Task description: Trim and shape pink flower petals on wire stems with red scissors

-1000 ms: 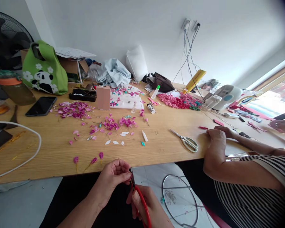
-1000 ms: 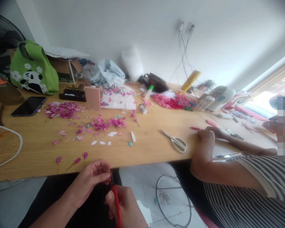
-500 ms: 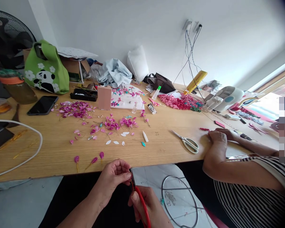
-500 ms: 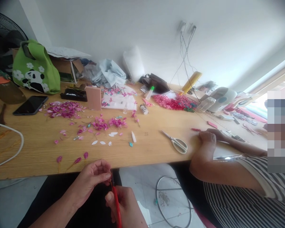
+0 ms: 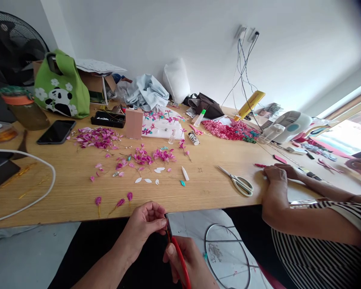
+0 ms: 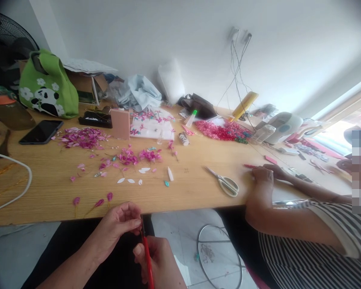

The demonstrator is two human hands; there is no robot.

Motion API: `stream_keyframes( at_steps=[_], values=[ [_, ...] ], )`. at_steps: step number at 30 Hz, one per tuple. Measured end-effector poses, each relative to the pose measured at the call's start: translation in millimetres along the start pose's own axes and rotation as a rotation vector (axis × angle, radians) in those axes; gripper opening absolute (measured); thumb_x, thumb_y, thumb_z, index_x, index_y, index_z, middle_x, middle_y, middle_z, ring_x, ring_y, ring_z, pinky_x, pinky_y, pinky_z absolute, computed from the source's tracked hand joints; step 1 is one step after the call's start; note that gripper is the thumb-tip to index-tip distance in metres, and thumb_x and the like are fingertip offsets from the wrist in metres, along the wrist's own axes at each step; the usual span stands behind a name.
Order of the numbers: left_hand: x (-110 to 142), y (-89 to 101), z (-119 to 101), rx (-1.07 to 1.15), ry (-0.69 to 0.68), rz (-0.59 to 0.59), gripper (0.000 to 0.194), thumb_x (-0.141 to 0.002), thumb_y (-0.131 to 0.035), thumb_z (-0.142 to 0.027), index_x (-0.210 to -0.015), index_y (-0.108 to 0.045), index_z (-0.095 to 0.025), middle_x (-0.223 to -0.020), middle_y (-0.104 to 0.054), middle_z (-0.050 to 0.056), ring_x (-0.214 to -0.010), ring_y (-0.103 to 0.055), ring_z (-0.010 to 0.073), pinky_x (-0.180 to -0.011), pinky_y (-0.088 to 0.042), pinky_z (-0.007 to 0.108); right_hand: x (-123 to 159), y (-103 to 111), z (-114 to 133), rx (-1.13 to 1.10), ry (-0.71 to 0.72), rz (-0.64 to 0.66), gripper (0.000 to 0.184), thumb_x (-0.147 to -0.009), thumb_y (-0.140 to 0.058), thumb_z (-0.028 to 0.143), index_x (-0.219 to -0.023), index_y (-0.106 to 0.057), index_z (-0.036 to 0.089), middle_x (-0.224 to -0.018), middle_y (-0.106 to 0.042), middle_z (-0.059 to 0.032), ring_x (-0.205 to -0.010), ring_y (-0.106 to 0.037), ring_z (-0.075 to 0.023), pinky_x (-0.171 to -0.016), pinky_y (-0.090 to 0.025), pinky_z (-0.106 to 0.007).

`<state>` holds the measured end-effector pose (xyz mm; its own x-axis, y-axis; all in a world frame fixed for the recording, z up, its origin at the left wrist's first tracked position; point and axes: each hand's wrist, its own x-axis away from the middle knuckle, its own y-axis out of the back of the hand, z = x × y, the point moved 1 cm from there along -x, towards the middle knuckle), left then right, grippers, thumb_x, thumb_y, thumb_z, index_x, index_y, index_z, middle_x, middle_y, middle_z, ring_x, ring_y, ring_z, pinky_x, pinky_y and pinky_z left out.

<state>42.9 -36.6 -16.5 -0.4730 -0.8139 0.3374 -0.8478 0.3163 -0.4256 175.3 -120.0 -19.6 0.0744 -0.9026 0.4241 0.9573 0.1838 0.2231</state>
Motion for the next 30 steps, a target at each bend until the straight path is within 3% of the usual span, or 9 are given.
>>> stream_keyframes(
  at_steps=[30],
  values=[
    [0.4,-0.4,0.8,0.003,0.032,0.018,0.022,-0.063,-0.073,-0.016,-0.081,-0.061,-0.014,-0.070,-0.060,0.001,-0.062,-0.057,0.0133,-0.059,-0.047,0.026,5.9,5.0,9.1,0.077,-0.083,-0.009,0.070,-0.074,-0.035,0.084,-0.068,-0.051,0.016,-0.050,-0.040,0.0037,-0.044,-0.039,-0.0091,-0.042,-0.028,-0.019]
  ],
)
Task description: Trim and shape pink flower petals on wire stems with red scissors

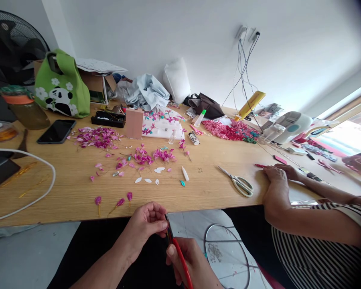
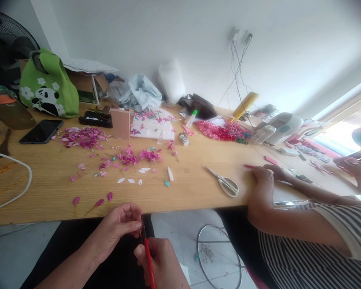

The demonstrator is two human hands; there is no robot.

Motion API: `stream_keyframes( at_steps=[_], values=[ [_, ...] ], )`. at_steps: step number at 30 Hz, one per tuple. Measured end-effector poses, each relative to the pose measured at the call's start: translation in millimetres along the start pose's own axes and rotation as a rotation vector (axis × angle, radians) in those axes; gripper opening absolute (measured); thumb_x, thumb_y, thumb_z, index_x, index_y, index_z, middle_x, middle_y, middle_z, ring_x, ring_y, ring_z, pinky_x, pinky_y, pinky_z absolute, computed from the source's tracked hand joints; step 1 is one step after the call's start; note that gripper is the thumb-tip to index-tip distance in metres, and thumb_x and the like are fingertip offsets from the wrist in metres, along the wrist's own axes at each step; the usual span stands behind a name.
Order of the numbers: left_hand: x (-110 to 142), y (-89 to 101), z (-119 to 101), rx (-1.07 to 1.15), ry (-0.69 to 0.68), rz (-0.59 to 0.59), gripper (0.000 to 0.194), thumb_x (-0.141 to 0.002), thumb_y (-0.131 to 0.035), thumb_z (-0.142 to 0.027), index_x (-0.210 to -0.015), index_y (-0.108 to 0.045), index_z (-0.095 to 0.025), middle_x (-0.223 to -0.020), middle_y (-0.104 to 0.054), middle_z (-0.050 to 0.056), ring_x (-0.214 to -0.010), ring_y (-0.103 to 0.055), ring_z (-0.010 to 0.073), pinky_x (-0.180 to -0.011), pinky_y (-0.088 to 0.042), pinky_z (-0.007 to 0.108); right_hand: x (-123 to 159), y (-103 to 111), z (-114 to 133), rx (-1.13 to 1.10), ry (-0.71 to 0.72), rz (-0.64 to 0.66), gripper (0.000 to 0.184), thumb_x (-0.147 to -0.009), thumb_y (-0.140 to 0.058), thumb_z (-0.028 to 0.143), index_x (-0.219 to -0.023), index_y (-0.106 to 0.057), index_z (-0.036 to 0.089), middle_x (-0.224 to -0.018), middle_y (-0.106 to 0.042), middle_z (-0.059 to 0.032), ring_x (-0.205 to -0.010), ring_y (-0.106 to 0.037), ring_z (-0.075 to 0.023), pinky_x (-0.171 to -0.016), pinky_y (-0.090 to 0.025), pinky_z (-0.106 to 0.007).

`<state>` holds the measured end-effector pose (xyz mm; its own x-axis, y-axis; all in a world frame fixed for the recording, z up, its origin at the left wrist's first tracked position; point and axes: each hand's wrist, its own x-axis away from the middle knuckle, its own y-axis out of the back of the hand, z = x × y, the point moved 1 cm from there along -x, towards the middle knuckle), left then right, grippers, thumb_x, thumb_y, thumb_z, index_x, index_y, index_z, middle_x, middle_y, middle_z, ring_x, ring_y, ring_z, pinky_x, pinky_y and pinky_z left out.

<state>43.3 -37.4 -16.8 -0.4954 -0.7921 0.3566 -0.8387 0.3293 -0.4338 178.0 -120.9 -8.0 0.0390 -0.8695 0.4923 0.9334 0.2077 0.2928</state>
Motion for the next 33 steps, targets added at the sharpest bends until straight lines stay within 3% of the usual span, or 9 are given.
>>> stream_keyframes(
  at_steps=[21,27,33],
  values=[
    [-1.3,0.0,-2.2,0.006,0.025,0.015,0.028,-0.061,-0.070,-0.012,-0.087,-0.060,-0.013,-0.069,-0.061,0.000,-0.058,-0.058,0.0122,-0.058,-0.046,0.026,1.5,6.6,3.8,0.093,-0.018,0.003,0.066,-0.079,-0.036,0.079,-0.063,-0.051,0.016,-0.046,-0.039,0.0028,-0.041,-0.037,-0.0085,-0.039,-0.026,-0.019],
    [-1.6,0.7,-2.5,0.005,0.025,0.025,0.027,-0.061,-0.072,-0.013,-0.086,-0.061,-0.014,-0.068,-0.061,0.000,-0.058,-0.058,0.0129,-0.057,-0.046,0.026,-1.1,8.7,-2.4,0.078,-0.041,0.066,0.066,-0.078,-0.037,0.080,-0.063,-0.049,0.017,-0.045,-0.040,0.0030,-0.038,-0.038,-0.0084,-0.037,-0.027,-0.018],
    [-0.5,-0.7,-5.2,0.050,0.049,0.016,0.027,-0.060,-0.076,-0.017,-0.084,-0.062,-0.014,-0.068,-0.061,0.000,-0.060,-0.058,0.0130,-0.058,-0.046,0.026,-0.5,4.6,-3.6,0.004,-0.015,0.009,0.069,-0.077,-0.034,0.082,-0.067,-0.052,0.016,-0.046,-0.041,0.0030,-0.041,-0.039,-0.0093,-0.041,-0.028,-0.020]
  ],
)
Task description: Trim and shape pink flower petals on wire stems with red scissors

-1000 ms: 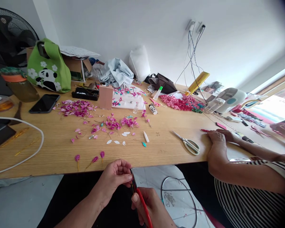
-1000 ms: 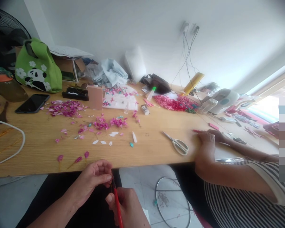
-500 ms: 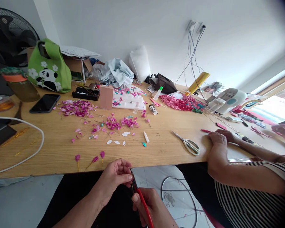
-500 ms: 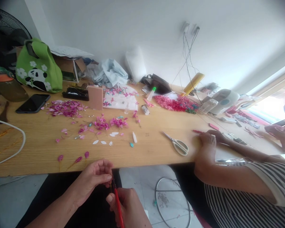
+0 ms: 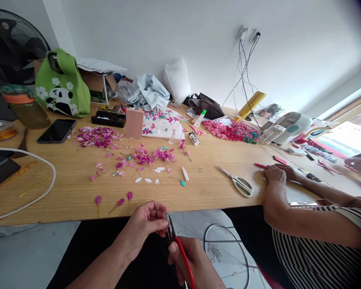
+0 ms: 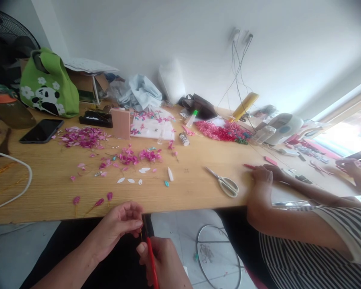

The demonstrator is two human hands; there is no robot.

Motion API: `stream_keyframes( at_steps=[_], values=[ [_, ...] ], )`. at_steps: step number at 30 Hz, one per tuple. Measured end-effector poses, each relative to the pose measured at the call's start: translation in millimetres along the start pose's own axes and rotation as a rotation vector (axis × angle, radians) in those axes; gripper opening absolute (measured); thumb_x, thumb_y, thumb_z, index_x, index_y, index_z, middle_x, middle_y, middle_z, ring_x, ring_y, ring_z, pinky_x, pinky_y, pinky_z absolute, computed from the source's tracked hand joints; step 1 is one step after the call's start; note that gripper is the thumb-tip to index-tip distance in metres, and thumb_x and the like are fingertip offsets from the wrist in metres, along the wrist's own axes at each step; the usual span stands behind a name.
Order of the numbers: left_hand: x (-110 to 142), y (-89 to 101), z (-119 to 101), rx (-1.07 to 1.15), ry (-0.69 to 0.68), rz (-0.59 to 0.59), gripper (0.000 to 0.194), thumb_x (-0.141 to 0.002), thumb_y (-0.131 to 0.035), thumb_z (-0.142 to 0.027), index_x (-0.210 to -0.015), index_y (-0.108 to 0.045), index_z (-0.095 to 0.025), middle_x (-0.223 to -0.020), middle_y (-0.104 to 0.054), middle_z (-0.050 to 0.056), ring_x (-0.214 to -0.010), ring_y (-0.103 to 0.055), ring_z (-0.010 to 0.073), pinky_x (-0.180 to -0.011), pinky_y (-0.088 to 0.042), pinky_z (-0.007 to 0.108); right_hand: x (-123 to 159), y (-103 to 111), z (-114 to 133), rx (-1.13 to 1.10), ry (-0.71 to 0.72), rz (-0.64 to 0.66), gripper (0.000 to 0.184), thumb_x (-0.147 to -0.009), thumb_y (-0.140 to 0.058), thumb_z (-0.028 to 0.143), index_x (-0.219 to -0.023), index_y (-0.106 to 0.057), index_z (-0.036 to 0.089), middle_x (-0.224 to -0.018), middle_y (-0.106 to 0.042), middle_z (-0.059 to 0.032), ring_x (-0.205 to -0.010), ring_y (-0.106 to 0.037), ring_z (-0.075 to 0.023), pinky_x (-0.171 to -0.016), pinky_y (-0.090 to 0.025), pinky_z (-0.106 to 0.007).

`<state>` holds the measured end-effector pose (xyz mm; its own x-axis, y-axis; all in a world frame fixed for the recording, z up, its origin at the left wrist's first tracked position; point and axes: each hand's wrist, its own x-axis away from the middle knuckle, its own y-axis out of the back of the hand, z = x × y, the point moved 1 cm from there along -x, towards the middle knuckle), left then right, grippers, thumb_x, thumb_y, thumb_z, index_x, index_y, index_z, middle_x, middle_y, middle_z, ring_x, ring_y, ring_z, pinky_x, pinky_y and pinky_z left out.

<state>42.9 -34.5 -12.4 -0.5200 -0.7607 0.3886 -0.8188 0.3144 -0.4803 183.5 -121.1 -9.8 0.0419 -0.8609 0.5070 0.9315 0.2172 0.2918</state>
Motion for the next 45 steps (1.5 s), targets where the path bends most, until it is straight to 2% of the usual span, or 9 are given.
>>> stream_keyframes(
  at_steps=[6,10,14,23,27,31,38,45],
  values=[
    [-1.6,-0.6,2.1,0.082,0.032,-0.061,0.027,-0.060,-0.079,-0.017,-0.081,-0.062,-0.013,-0.065,-0.060,0.000,-0.059,-0.056,0.0114,-0.056,-0.045,0.023,6.1,-4.8,-0.5,-0.023,0.005,-0.053,0.072,-0.080,-0.028,0.080,-0.084,-0.057,0.015,-0.060,-0.051,-0.0010,-0.057,-0.049,-0.0146,-0.056,-0.040,-0.025],
    [-2.4,-1.1,7.5,0.131,0.026,-0.122,0.028,-0.059,-0.080,-0.018,-0.081,-0.063,-0.014,-0.066,-0.061,-0.001,-0.058,-0.056,0.0102,-0.056,-0.046,0.023,4.4,-8.7,-2.7,-0.027,0.033,-0.033,0.068,-0.083,-0.027,0.078,-0.085,-0.057,0.016,-0.063,-0.053,-0.0023,-0.060,-0.050,-0.0159,-0.059,-0.042,-0.026],
    [-2.2,-1.5,10.7,0.159,0.024,-0.137,0.026,-0.059,-0.081,-0.018,-0.079,-0.065,-0.014,-0.066,-0.061,-0.001,-0.056,-0.055,0.0086,-0.056,-0.045,0.021,-2.5,-11.6,-9.7,-0.085,0.038,-0.036,0.070,-0.082,-0.027,0.079,-0.084,-0.058,0.016,-0.061,-0.054,-0.0028,-0.058,-0.051,-0.0156,-0.057,-0.043,-0.026],
    [-3.0,0.9,10.6,0.254,0.039,-0.086,0.017,-0.060,-0.080,-0.013,-0.074,-0.070,-0.012,-0.063,-0.063,0.000,-0.055,-0.057,0.0084,-0.057,-0.047,0.020,-6.4,-8.0,-11.0,-0.200,0.070,-0.002,0.071,-0.081,-0.027,0.080,-0.081,-0.057,0.015,-0.054,-0.050,-0.0005,-0.050,-0.049,-0.0141,-0.052,-0.041,-0.024],
    [-3.8,0.8,11.4,0.309,0.063,-0.077,0.016,-0.060,-0.080,-0.011,-0.072,-0.070,-0.011,-0.061,-0.063,0.000,-0.055,-0.058,0.0083,-0.056,-0.049,0.019,-9.2,-10.5,-16.9,-0.256,0.108,-0.038,0.069,-0.085,-0.027,0.076,-0.083,-0.058,0.014,-0.056,-0.053,-0.0017,-0.051,-0.051,-0.0143,-0.053,-0.041,-0.025],
    [-3.9,2.2,10.2,0.353,0.069,-0.082,0.016,-0.060,-0.080,-0.008,-0.072,-0.071,-0.010,-0.063,-0.065,0.002,-0.057,-0.060,0.0084,-0.059,-0.051,0.018,-16.4,-11.9,-25.8,-0.317,0.119,-0.057,0.072,-0.083,-0.027,0.079,-0.082,-0.057,0.014,-0.056,-0.054,-0.0031,-0.051,-0.051,-0.0148,-0.051,-0.041,-0.025],
    [-3.9,3.7,9.4,0.416,0.120,-0.102,0.018,-0.057,-0.081,-0.005,-0.070,-0.071,-0.011,-0.062,-0.066,0.002,-0.055,-0.062,0.0097,-0.057,-0.052,0.019,-14.1,-14.3,-18.6,-0.250,0.186,0.036,0.069,-0.073,-0.044,0.081,-0.082,-0.054,0.013,-0.057,-0.050,-0.0006,-0.050,-0.046,-0.0119,-0.048,-0.037,-0.022],
    [-0.3,-2.0,13.0,0.407,0.120,-0.051,0.014,-0.061,-0.076,-0.003,-0.070,-0.069,-0.011,-0.060,-0.065,0.001,-0.055,-0.061,0.0103,-0.058,-0.051,0.020,-14.5,-12.3,-7.9,-0.185,0.208,0.072,0.061,-0.075,-0.053,0.074,-0.075,-0.051,0.013,-0.054,-0.050,0.0002,-0.047,-0.044,-0.0091,-0.043,-0.031,-0.018]
  ],
)
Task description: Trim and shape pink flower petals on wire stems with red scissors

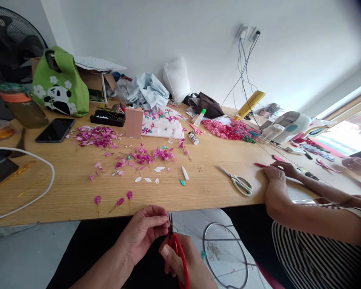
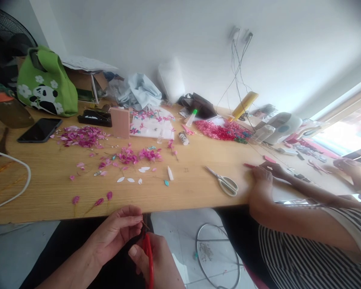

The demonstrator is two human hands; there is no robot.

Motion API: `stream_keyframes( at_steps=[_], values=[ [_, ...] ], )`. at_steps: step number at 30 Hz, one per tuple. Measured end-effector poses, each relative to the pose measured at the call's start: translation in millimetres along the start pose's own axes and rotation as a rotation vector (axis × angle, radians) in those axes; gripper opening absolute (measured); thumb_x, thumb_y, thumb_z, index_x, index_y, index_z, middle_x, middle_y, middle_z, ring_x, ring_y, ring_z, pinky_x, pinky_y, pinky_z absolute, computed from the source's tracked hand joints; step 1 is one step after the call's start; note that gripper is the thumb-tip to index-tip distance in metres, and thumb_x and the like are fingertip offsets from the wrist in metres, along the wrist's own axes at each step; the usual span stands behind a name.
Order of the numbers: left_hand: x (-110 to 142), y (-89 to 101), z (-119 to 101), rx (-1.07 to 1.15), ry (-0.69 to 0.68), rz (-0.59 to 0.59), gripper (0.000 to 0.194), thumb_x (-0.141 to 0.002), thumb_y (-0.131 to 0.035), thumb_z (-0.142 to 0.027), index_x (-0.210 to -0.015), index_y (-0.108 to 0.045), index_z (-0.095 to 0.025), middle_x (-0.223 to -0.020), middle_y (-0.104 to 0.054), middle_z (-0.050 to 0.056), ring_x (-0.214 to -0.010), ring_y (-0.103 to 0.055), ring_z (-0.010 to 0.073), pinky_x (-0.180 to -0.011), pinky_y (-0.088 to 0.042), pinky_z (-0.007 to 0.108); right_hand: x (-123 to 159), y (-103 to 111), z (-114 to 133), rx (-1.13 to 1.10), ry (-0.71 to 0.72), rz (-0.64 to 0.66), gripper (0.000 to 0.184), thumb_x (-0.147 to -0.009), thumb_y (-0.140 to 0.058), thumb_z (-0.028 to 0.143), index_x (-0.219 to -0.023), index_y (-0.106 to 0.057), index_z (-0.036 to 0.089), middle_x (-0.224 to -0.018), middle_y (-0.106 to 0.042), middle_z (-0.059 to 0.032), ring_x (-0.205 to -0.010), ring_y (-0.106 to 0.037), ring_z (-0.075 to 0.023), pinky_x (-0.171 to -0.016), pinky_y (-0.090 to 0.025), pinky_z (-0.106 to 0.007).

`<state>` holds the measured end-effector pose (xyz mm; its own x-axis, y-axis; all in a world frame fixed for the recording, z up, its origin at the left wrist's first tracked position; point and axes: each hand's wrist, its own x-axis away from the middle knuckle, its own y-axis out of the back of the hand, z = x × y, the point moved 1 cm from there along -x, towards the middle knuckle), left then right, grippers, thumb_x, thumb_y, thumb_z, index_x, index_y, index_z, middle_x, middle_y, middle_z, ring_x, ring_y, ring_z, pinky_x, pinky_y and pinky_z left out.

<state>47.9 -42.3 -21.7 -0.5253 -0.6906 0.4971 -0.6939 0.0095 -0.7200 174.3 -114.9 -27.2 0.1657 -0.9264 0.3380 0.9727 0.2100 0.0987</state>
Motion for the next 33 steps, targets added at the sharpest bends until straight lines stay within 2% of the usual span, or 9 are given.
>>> stream_keyframes(
  at_steps=[10,14,25,33],
  values=[
    [1.4,-5.3,0.5,-0.056,-0.039,-0.033,0.015,-0.059,-0.075,-0.005,-0.069,-0.067,-0.013,-0.060,-0.064,0.000,-0.055,-0.061,0.0106,-0.058,-0.050,0.021,10.2,1.2,12.7,0.039,-0.123,-0.061,0.063,-0.076,-0.048,0.077,-0.075,-0.054,0.013,-0.052,-0.047,0.0023,-0.045,-0.042,-0.0082,-0.042,-0.028,-0.018],
    [1.6,-5.6,0.6,-0.062,-0.048,-0.037,0.015,-0.059,-0.075,-0.005,-0.069,-0.067,-0.012,-0.060,-0.065,0.000,-0.055,-0.061,0.0108,-0.058,-0.049,0.020,9.4,2.2,11.4,0.033,-0.124,-0.070,0.064,-0.076,-0.049,0.076,-0.075,-0.055,0.012,-0.052,-0.047,0.0024,-0.045,-0.043,-0.0084,-0.042,-0.029,-0.018],
    [3.1,-5.7,0.9,-0.057,-0.043,-0.044,0.014,-0.059,-0.074,-0.005,-0.069,-0.067,-0.012,-0.061,-0.066,0.002,-0.055,-0.061,0.0108,-0.058,-0.050,0.020,3.7,8.2,1.8,0.042,-0.043,0.003,0.060,-0.080,-0.049,0.070,-0.070,-0.056,0.011,-0.045,-0.044,0.0028,-0.039,-0.041,-0.0072,-0.037,-0.026,-0.016],
    [2.0,-5.3,3.6,-0.064,-0.090,-0.093,0.014,-0.059,-0.076,-0.007,-0.068,-0.067,-0.013,-0.062,-0.064,0.001,-0.056,-0.060,0.0101,-0.059,-0.051,0.021,3.4,11.6,-1.0,0.024,-0.093,0.026,0.054,-0.082,-0.054,0.065,-0.068,-0.053,0.013,-0.043,-0.042,0.0047,-0.034,-0.036,-0.0051,-0.033,-0.022,-0.015]
  ],
)
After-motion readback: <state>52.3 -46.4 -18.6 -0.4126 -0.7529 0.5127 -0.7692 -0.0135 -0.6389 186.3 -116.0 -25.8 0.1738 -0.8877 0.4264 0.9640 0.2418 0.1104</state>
